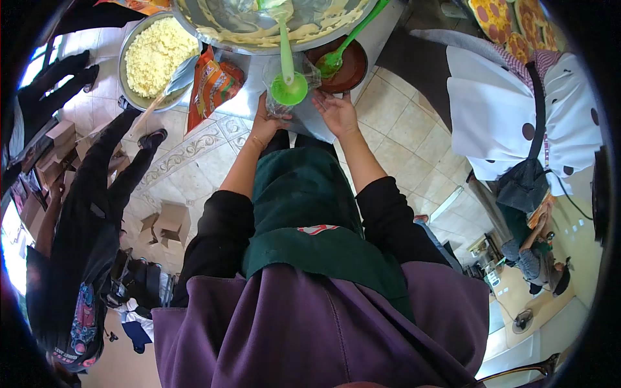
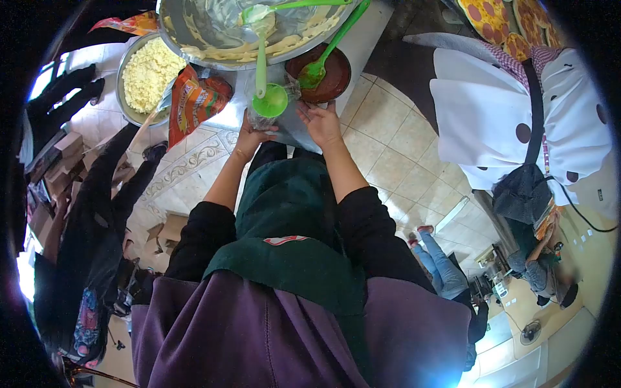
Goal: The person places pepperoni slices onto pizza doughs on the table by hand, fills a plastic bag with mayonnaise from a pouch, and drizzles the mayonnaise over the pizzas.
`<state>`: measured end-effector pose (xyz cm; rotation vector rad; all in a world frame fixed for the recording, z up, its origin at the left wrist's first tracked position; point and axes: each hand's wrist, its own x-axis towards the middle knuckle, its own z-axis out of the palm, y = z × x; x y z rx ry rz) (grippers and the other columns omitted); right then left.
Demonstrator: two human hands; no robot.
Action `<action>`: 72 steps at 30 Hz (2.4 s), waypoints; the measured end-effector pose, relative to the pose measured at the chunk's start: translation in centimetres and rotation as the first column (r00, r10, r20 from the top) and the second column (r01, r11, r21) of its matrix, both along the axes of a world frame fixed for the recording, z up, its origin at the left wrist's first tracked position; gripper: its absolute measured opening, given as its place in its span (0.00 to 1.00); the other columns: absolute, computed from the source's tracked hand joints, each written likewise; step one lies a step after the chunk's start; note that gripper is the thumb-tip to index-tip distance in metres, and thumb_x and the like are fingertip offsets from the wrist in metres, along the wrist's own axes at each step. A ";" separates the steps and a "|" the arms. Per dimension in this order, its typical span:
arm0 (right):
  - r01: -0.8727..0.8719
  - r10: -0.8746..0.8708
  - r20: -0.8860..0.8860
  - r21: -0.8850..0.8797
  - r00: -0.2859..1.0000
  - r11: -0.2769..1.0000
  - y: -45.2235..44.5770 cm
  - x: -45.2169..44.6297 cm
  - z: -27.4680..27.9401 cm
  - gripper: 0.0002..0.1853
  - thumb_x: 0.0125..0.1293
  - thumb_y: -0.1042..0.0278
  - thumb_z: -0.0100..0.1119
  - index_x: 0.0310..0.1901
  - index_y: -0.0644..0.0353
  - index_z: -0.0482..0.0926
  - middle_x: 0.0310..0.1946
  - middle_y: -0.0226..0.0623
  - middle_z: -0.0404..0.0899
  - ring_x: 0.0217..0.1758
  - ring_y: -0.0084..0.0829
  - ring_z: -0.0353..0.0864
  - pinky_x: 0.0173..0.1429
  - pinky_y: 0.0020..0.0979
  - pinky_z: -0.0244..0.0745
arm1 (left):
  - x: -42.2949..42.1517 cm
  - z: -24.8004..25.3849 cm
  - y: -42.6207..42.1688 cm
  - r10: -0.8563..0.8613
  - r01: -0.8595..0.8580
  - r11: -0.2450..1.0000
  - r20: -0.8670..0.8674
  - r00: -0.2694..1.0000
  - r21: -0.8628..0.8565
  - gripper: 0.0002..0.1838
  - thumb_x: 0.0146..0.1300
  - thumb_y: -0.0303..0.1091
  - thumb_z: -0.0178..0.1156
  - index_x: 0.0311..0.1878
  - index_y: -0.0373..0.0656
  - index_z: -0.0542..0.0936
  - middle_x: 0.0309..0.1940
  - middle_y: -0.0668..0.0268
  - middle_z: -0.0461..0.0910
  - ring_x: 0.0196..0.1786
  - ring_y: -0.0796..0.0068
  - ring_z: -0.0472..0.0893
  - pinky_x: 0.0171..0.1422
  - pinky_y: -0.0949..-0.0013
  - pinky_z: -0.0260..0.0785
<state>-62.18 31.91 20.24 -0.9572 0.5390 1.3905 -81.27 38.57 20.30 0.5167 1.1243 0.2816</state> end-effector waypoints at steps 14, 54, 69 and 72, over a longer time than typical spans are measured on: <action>-0.216 0.319 0.947 -0.319 -0.037 0.923 3.8 -0.9 6.5 0.18 0.58 0.68 0.59 0.49 0.65 0.71 0.42 0.41 0.77 0.44 0.31 0.77 0.48 0.28 0.72 | 1.3 3.5 0.5 0.194 -0.098 0.943 -0.286 0.938 0.318 0.09 0.62 0.34 0.57 0.41 0.40 0.74 0.38 0.65 0.77 0.41 0.75 0.77 0.48 0.69 0.71; -0.407 0.627 0.486 -0.487 0.609 0.773 3.2 -4.6 -0.7 0.07 0.69 0.71 0.48 0.39 0.65 0.74 0.22 0.33 0.74 0.18 0.21 0.71 0.22 0.23 0.68 | -1.0 -5.1 4.9 0.446 -0.437 0.862 -0.027 0.895 -0.258 0.09 0.67 0.37 0.45 0.43 0.46 0.72 0.35 0.67 0.77 0.35 0.73 0.77 0.34 0.69 0.71; -0.422 0.548 0.290 -0.398 0.785 0.815 -2.8 -3.0 -0.9 0.27 0.65 0.45 0.52 0.54 0.60 0.67 0.38 0.36 0.75 0.41 0.29 0.77 0.43 0.32 0.77 | -7.9 3.1 0.7 0.372 -0.393 0.807 -0.139 0.918 -0.440 0.18 0.63 0.53 0.42 0.48 0.56 0.71 0.46 0.66 0.73 0.48 0.65 0.70 0.55 0.43 0.53; -0.421 0.622 0.320 -0.512 0.715 0.748 -6.1 -3.5 0.9 0.25 0.66 0.46 0.50 0.53 0.60 0.67 0.37 0.38 0.75 0.40 0.30 0.79 0.40 0.30 0.76 | -11.3 11.0 2.7 -0.243 0.250 0.923 0.061 0.968 -0.293 0.25 0.62 0.52 0.46 0.57 0.48 0.70 0.52 0.65 0.73 0.55 0.67 0.70 0.56 0.53 0.63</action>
